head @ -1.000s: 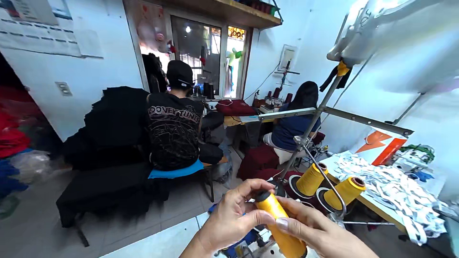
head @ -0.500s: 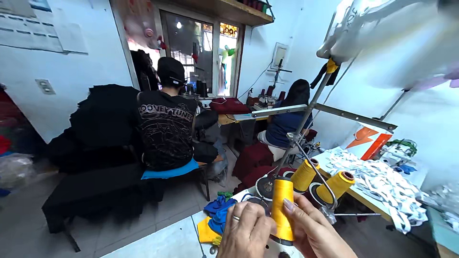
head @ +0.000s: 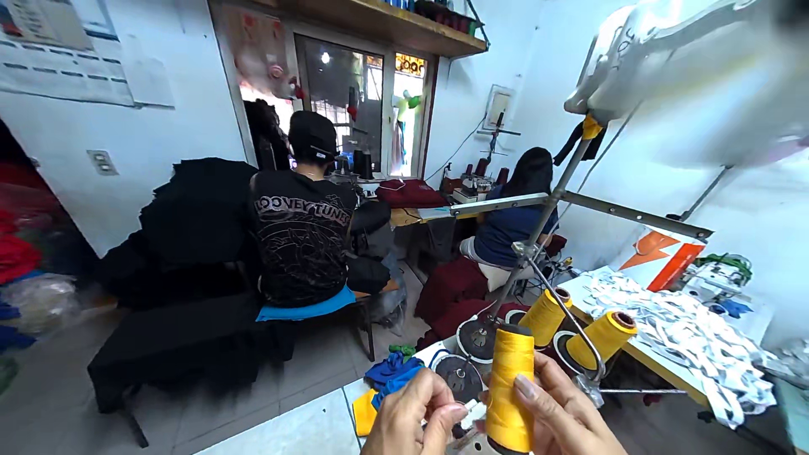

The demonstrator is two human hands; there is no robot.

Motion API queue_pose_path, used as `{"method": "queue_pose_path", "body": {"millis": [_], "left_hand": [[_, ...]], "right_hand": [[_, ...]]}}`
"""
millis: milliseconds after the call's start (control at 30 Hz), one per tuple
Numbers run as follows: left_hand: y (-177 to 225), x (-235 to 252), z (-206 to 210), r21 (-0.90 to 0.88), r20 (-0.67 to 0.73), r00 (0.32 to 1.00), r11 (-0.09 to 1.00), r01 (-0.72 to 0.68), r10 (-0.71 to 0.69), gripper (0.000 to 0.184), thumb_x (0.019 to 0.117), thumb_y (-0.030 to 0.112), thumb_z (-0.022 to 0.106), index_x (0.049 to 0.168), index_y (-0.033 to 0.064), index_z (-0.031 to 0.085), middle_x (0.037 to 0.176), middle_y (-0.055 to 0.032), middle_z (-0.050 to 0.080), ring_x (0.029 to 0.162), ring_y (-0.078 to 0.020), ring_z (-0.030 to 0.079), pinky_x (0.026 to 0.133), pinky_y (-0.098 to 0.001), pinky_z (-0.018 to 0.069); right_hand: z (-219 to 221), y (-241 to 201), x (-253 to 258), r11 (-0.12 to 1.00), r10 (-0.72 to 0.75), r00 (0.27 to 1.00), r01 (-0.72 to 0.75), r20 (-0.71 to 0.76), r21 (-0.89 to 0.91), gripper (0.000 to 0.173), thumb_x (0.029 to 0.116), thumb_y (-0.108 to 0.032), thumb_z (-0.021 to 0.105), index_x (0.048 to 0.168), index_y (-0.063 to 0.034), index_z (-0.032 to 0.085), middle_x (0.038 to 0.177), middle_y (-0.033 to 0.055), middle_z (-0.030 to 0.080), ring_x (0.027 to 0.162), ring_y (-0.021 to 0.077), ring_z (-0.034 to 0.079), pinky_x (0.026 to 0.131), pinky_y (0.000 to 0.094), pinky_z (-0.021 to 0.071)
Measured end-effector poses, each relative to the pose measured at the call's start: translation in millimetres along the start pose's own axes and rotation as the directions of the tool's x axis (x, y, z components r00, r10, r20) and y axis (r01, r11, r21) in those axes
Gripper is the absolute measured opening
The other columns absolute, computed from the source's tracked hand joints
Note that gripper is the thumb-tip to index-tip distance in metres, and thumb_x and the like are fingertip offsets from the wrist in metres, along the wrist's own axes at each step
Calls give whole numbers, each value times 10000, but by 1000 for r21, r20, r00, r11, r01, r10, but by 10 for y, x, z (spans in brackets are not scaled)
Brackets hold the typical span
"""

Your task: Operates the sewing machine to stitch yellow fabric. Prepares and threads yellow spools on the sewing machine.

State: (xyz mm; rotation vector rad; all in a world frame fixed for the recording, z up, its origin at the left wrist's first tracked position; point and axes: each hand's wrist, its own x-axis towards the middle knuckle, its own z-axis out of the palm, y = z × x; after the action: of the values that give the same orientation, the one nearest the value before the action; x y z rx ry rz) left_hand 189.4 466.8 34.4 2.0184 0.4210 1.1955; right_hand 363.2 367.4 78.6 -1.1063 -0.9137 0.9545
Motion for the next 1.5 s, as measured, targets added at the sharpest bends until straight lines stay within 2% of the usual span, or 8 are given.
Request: {"method": "queue_pose_path", "body": {"millis": [267,567,733,900,1000,1067,1233,1500], "left_hand": [[-83,-119,39,295,106,993,953,-75,45,151,944,26,629,956,17,780,867,-147,707,852,-283,696,813,-375,576],[-210,-59,-174,-288,160,976,953,-96,146,152,985,130,675,939,22,772,963,-65,685,939,-62,645,840,-197,548],[-244,17,-39,-679,33,990,730,-79,138,155,1017,227,635,1059,168,772,1362,-27,648,1362,-212,543,1162,-401,444],[-102,100,-74,-935,-57,998,350,-66,37,157,1040,199,571,1095,152,710,975,-36,749,976,-176,735,1072,-445,521],[17,172,-104,-891,-53,986,454,25,-157,113,1043,230,576,1035,180,677,709,87,577,587,6,551,569,-170,501],[12,237,-89,-600,-47,989,796,84,-140,129,1064,205,514,1047,164,635,681,128,482,533,57,412,488,-116,363],[-9,369,70,272,170,985,958,-86,41,707,819,278,741,1453,43,535,1142,-155,670,917,-192,666,779,-358,585],[-316,752,238,150,212,977,989,0,-32,368,794,248,806,1093,46,735,984,-40,738,903,-72,701,827,-261,595]], "right_hand": [[-245,-14,77,779,241,965,-257,105,572,286,1045,-252,514,1250,-55,544,1075,171,710,966,350,732,894,598,594],[-140,4,105,885,256,961,-188,-107,427,367,1090,-220,424,1437,-121,361,1149,140,671,1026,267,710,882,462,605],[48,49,95,747,343,926,-166,-159,644,191,1093,-151,430,1240,-36,474,1012,172,700,826,267,748,762,397,650],[84,138,112,843,255,928,-75,-272,533,213,1046,-28,492,1253,0,455,1021,205,713,832,302,761,771,421,657],[80,175,73,997,-59,965,72,-256,40,485,917,52,609,1334,46,362,1096,158,656,874,240,750,776,394,664],[26,211,98,919,-292,947,238,-135,-315,535,863,-47,750,1299,79,468,1152,125,635,922,145,722,775,313,650],[-106,221,309,597,-505,861,398,59,-696,547,868,-464,760,1215,-49,674,1113,79,627,893,53,659,689,195,586],[-272,88,496,721,-167,973,230,158,-654,516,973,-482,622,1296,-78,633,1142,60,652,970,83,681,838,249,593]]}}
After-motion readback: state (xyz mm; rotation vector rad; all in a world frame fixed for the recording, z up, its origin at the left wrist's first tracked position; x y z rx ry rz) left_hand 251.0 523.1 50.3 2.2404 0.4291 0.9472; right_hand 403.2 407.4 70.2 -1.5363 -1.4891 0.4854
